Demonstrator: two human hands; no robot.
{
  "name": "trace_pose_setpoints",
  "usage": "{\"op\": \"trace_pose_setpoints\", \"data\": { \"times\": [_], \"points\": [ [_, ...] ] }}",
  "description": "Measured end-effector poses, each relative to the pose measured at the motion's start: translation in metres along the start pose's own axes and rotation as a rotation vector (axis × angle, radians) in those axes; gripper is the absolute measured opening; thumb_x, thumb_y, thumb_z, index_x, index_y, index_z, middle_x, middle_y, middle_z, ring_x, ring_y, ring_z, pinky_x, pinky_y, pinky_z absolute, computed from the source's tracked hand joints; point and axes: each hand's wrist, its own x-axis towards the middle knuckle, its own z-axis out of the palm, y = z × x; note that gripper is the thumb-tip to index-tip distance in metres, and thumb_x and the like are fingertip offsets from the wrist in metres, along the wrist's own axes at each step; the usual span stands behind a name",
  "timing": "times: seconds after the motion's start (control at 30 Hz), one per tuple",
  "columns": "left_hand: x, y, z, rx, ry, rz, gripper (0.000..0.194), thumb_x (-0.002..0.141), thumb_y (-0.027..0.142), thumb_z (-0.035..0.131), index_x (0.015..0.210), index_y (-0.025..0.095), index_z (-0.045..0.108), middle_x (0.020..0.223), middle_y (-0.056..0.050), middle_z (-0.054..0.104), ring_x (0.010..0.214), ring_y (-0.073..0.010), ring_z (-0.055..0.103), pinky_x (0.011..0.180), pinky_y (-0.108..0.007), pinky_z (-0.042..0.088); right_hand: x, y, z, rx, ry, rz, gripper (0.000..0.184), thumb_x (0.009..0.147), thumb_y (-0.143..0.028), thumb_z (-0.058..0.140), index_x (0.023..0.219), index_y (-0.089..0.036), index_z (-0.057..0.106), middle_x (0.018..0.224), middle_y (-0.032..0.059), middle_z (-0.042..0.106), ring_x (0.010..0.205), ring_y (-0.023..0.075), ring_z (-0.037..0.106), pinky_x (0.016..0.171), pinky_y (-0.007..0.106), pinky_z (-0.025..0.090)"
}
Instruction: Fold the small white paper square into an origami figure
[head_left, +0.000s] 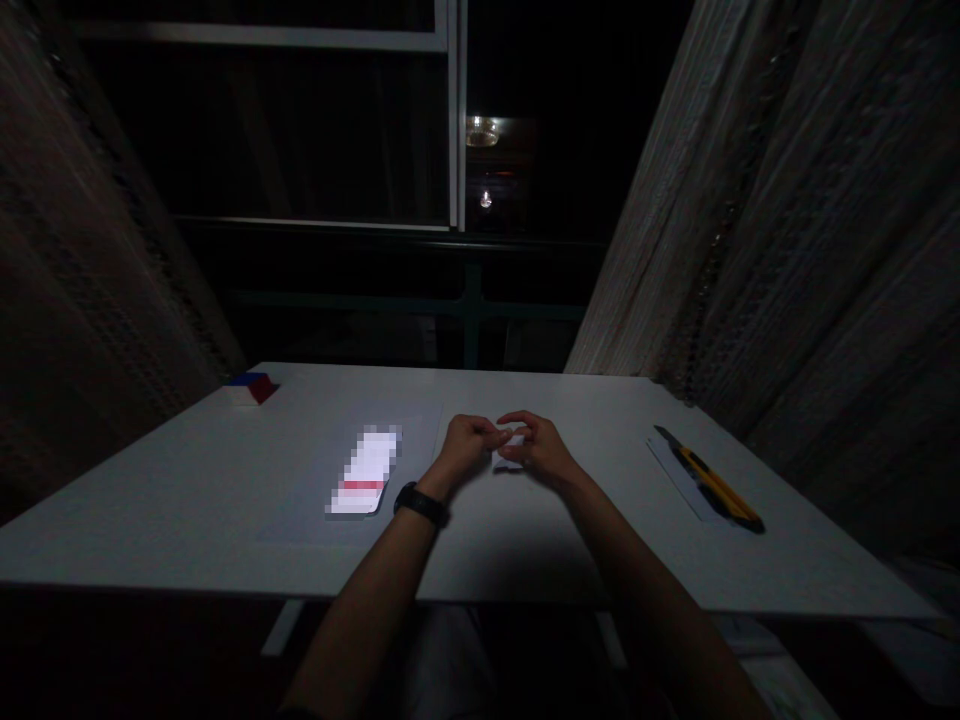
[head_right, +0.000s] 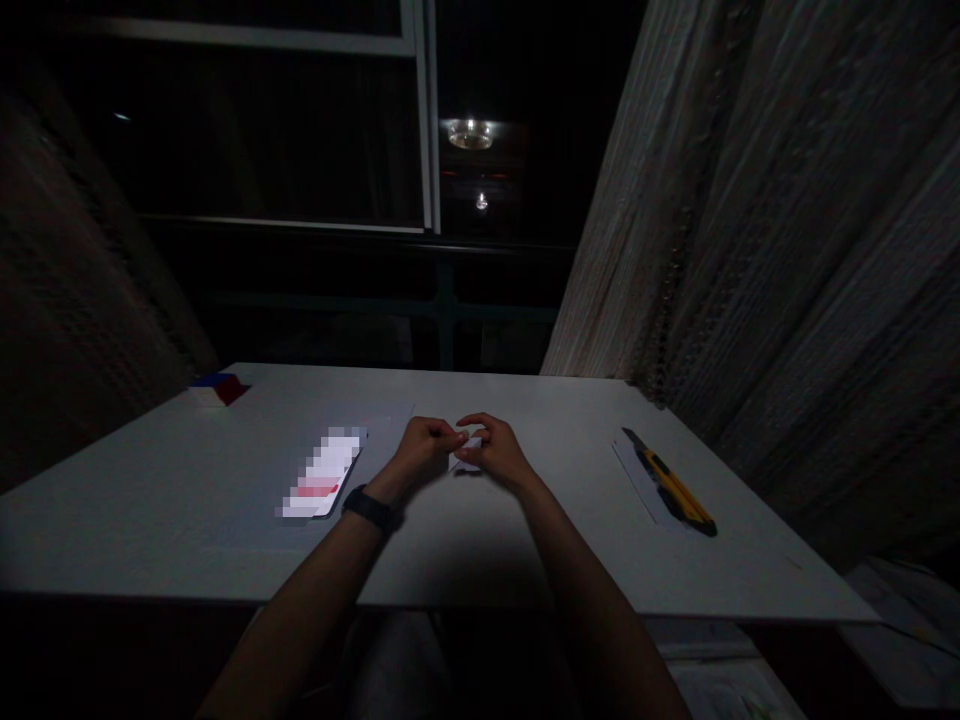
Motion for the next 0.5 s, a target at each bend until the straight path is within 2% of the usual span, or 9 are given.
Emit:
{"op": "trace_pose_setpoints", "data": {
  "times": [0.17,0.3,0.5],
  "points": [
    [-0.0017,0.0026,0.0002,0.029,0.003,0.012,0.032,0.058,0.042,0.07,0.056,0.011,0.065,0.051,-0.001,0.055,0.049,-0.0089,0.043,0.048,-0.022,0.031,0.001,-0.0008,-0.0024,0.039,0.046,0.0,0.046,0.05,-0.023,0.075,0.092,-0.017,0.058,0.048,-0.0081,0.051,0.041,0.0074,0.045,0.041,0.021,0.034],
    [-0.0026,0.004,-0.0005,0.056,-0.057,-0.011,0.039,0.062,0.049,0.066,0.053,0.011,0.064,0.046,0.0,0.05,0.046,-0.0078,0.04,0.047,-0.023,0.029,0.0016,-0.0027,-0.0063,0.059,0.069,0.003,0.048,0.049,-0.022,0.076,0.094,-0.018,0.058,0.045,-0.01,0.046,0.039,0.0065,0.042,0.039,0.02,0.031],
    [-0.0026,0.0046,0.0002,0.026,-0.058,0.007,0.041,0.064,0.05,0.063,0.051,0.012,0.058,0.048,0.001,0.05,0.047,-0.0076,0.041,0.049,-0.022,0.029,-0.0004,-0.0064,-0.0079,0.095,0.042,0.002,0.05,0.051,-0.023,0.077,0.097,-0.019,0.058,0.048,-0.0089,0.049,0.042,0.0083,0.048,0.042,0.021,0.035]
  ]
}}
